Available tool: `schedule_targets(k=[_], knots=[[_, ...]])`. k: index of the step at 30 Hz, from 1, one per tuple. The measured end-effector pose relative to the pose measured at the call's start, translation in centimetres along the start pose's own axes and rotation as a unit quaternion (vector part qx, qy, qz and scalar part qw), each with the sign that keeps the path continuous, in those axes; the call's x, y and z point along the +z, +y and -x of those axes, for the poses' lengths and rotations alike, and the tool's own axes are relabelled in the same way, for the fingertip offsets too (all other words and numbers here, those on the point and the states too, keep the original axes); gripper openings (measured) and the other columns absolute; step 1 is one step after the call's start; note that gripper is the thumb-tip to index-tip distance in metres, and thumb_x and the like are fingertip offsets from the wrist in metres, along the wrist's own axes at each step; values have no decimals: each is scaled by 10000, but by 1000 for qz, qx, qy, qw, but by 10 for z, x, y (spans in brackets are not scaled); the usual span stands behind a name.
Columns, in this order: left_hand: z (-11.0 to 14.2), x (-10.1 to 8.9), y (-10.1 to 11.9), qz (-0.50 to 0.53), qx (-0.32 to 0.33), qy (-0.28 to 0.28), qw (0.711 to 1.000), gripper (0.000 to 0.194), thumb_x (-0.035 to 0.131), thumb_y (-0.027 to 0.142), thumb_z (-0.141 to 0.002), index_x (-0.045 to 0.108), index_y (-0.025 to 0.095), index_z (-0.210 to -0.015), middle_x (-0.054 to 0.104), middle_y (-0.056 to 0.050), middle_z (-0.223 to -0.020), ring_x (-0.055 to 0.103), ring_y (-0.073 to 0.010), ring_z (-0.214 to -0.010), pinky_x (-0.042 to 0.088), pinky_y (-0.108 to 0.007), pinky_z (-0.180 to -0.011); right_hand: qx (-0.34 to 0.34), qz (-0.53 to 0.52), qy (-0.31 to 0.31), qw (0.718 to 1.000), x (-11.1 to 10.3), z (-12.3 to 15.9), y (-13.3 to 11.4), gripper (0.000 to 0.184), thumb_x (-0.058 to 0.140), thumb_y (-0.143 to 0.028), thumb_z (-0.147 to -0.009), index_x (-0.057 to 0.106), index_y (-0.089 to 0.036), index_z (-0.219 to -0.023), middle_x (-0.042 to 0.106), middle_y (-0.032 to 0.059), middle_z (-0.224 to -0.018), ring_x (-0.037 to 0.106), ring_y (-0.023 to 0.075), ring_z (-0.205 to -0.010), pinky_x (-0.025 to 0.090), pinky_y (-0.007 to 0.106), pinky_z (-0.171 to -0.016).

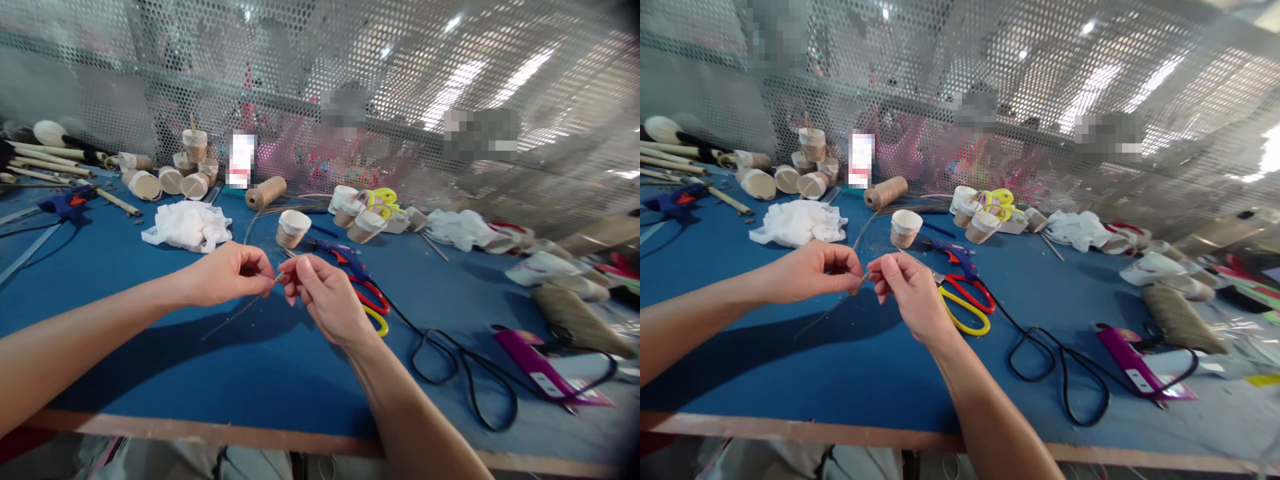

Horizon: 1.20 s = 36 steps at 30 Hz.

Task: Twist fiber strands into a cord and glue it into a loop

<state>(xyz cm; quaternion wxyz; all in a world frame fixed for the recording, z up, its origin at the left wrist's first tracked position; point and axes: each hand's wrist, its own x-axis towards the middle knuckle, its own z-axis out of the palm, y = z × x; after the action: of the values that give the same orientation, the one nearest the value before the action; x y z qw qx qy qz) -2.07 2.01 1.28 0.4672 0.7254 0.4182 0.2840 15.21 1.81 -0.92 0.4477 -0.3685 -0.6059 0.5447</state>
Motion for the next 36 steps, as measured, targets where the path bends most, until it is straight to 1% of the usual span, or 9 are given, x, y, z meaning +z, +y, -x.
schedule_targets(k=[5,10,13,16,19,22,26,30,36], knots=[[4,5,0,-82,29,24,996,97,528,217,-727,566,141,-678,557,31,-599,465,-80,-542,361,-195,-517,61,29,-20,998,2,0,-2,285,593,-426,-756,521,-161,-681,526,-39,-575,441,48,-456,351,184,-423],[6,8,1,-144,44,48,987,89,516,191,-726,574,144,-677,546,33,-569,449,-76,-515,338,-195,-499,39,98,-3,994,3,1,-2,246,573,-380,-777,515,-161,-681,526,-37,-573,437,49,-459,360,186,-431],[5,6,3,-103,29,38,994,99,528,219,-719,572,142,-674,564,26,-588,467,-82,-530,356,-199,-511,-7,97,3,995,0,0,-2,256,511,-403,-814,551,-160,-741,543,-18,-622,484,70,-504,412,205,-457],[4,4,4,-25,1,5,1000,101,547,231,-701,572,142,-660,588,19,-607,497,-90,-558,391,-210,-553,-22,77,-23,997,-2,-1,-5,213,546,-379,-796,560,-167,-815,560,-12,-662,525,87,-558,454,227,-512],[3,2,3,43,-21,-19,999,89,576,230,-683,578,146,-654,603,23,-606,518,-91,-572,407,-222,-597,-14,92,-41,995,-1,1,-8,150,596,-309,-766,546,-168,-754,536,-30,-608,505,81,-539,440,223,-521],[2,2,0,93,-37,-24,995,94,604,235,-678,585,146,-655,608,28,-603,526,-90,-586,412,-231,-633,-24,127,-21,991,1,4,-7,155,587,-292,-778,532,-169,-701,499,-44,-558,456,70,-499,396,210,-486],[1,2,-1,127,-47,-35,990,95,614,229,-692,595,144,-655,612,31,-618,523,-86,-605,406,-235,-662,-37,95,2,995,1,4,-4,191,567,-347,-799,551,-172,-723,523,-33,-583,469,71,-504,396,211,-482],[0,-1,-1,171,-61,-47,982,93,616,227,-708,601,144,-669,612,33,-622,532,-85,-632,409,-238,-701,-32,2,-20,999,-1,1,-2,268,533,-436,-808,597,-177,-781,564,-12,-649,504,77,-540,416,214,-488],[-1,-2,-4,154,-60,-57,985,105,632,246,-701,605,148,-675,623,31,-636,539,-91,-638,415,-248,-710,-2,-9,-40,999,1,1,1,173,653,-321,-737,558,-177,-738,524,-48,-595,466,61,-512,390,200,-485]])
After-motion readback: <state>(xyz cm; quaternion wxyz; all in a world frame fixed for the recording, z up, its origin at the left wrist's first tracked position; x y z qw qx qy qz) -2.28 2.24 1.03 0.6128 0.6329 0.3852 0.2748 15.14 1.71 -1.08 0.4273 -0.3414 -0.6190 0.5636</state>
